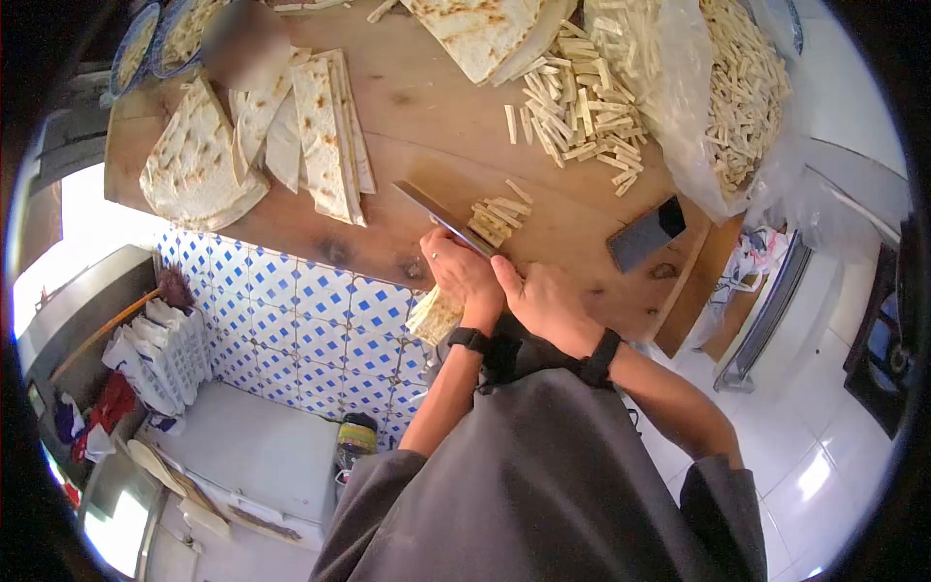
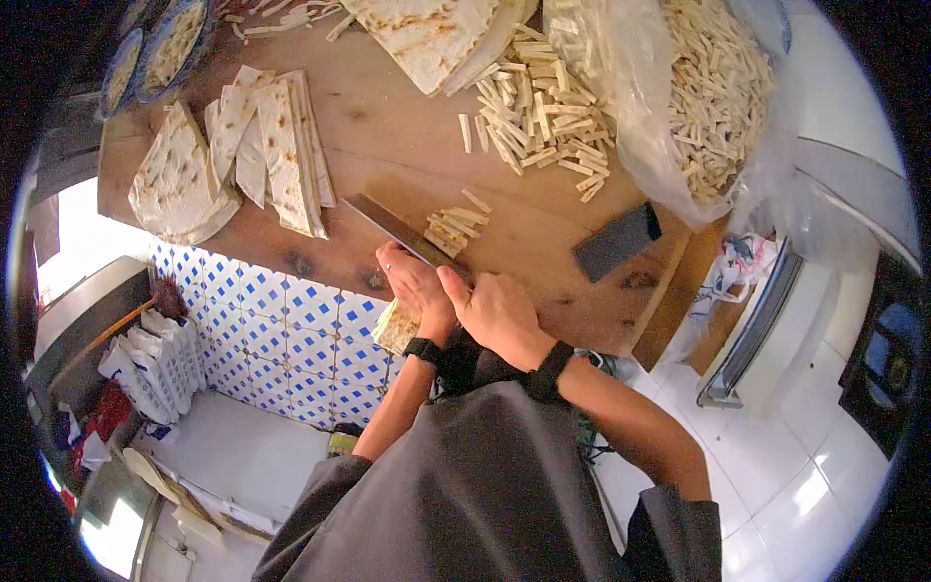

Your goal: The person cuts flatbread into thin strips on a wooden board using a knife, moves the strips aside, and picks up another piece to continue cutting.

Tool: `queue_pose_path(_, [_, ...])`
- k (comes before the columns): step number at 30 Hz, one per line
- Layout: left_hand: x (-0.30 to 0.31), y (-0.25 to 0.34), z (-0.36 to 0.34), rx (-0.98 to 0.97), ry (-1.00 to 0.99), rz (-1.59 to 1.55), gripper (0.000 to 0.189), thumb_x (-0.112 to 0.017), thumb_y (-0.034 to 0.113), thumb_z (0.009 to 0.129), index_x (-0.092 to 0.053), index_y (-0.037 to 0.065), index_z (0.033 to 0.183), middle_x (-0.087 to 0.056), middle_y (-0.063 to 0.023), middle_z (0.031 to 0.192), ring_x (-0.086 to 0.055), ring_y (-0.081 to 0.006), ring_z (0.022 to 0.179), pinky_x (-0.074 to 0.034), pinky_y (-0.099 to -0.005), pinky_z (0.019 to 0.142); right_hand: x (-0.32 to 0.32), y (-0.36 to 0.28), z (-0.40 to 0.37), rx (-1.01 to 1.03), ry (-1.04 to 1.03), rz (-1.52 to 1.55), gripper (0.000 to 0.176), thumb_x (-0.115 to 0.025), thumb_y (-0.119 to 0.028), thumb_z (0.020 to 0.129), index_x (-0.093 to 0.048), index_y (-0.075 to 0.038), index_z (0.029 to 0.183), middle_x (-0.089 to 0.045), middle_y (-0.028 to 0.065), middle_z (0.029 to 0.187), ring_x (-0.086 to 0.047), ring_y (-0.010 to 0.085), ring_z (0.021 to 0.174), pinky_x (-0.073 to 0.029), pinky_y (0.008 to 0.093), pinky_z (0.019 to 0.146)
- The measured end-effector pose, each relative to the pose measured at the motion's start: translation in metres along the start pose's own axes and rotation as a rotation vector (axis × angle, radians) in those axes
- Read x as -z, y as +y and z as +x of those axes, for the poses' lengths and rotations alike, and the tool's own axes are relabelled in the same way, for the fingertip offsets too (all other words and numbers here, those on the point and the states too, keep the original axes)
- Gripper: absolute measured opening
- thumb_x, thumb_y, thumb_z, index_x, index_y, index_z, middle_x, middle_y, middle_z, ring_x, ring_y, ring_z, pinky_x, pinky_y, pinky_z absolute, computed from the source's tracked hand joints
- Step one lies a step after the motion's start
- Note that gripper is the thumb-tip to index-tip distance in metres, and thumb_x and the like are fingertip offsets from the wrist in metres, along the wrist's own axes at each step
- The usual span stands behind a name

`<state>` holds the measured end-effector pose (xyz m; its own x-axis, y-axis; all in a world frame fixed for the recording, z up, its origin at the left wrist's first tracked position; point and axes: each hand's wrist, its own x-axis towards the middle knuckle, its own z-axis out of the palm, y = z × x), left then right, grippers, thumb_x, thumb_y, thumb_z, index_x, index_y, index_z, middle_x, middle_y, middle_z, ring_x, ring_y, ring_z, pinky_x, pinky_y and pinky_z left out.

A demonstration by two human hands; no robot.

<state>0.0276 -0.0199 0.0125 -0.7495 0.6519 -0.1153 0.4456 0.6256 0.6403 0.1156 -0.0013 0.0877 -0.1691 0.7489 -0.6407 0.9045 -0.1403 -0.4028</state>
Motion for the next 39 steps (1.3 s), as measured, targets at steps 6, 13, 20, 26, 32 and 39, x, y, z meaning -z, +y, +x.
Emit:
queue_pose_path(6, [0.005,0.008,0.000,0.123,-0.028,-0.070,0.012,-0.054,0.007,0.084,-0.048,0.004,0.095,-0.053,-0.0123,0.091,-0.054,-0.0311,0.086,-0.043,-0.0415,0.071,0.008,-0.003,0.000,-0.027,-0.017,-0.024,0.092,-0.029,-0.070,0.091,-0.065,0.011,0.068,-0.059,0.0348,0.067,-0.063,0.0505,0.073,-0.052,0.0533,0.068])
queue_pose_path(13, [0.020,-0.004,0.004,-0.163,0.118,0.357,0.026,-0.061,0.028,0.087,-0.056,0.004,0.076,-0.058,-0.0128,0.082,-0.054,-0.0313,0.083,-0.040,-0.0429,0.073,0.005,0.010,0.009,-0.049,-0.014,0.118,0.093,-0.030,-0.072,0.090,-0.065,0.012,0.070,-0.059,0.0359,0.069,-0.062,0.0509,0.074,-0.052,0.0528,0.067])
queue_pose_path(20, [0.009,-0.008,-0.001,-0.213,0.188,0.368,0.029,-0.058,0.029,0.090,-0.060,0.006,0.072,-0.061,-0.0126,0.082,-0.057,-0.0305,0.080,-0.040,-0.0421,0.071,0.012,0.017,-0.005,0.017,-0.009,0.164,0.091,-0.033,-0.070,0.090,-0.064,0.013,0.070,-0.058,0.0369,0.070,-0.061,0.0523,0.075,-0.051,0.0536,0.066])
queue_pose_path(26, [0.005,-0.012,-0.001,-0.245,0.215,0.296,0.023,-0.059,0.023,0.088,-0.060,0.006,0.073,-0.061,-0.0119,0.084,-0.057,-0.0307,0.083,-0.043,-0.0428,0.073,0.018,0.047,-0.045,0.009,0.054,0.075,0.087,-0.034,-0.067,0.092,-0.063,0.012,0.069,-0.057,0.0370,0.069,-0.061,0.0518,0.075,-0.049,0.0540,0.066])
queue_pose_path(32, [0.010,-0.009,-0.002,-0.219,0.152,0.315,0.016,-0.057,0.019,0.087,-0.061,0.006,0.079,-0.061,-0.0118,0.091,-0.057,-0.0301,0.089,-0.043,-0.0424,0.076,0.019,0.036,-0.068,-0.037,0.061,0.035,0.080,-0.035,-0.060,0.095,-0.064,0.009,0.068,-0.057,0.0355,0.069,-0.059,0.0521,0.078,-0.048,0.0544,0.071])
queue_pose_path(39, [0.008,-0.014,-0.002,-0.226,0.115,0.340,0.014,-0.057,0.017,0.087,-0.061,0.004,0.083,-0.062,-0.0131,0.096,-0.057,-0.0305,0.093,-0.042,-0.0419,0.081,0.020,0.037,-0.079,-0.028,0.074,0.026,0.085,-0.033,-0.066,0.093,-0.065,0.010,0.068,-0.061,0.0344,0.073,-0.063,0.0502,0.075,-0.052,0.0537,0.070])
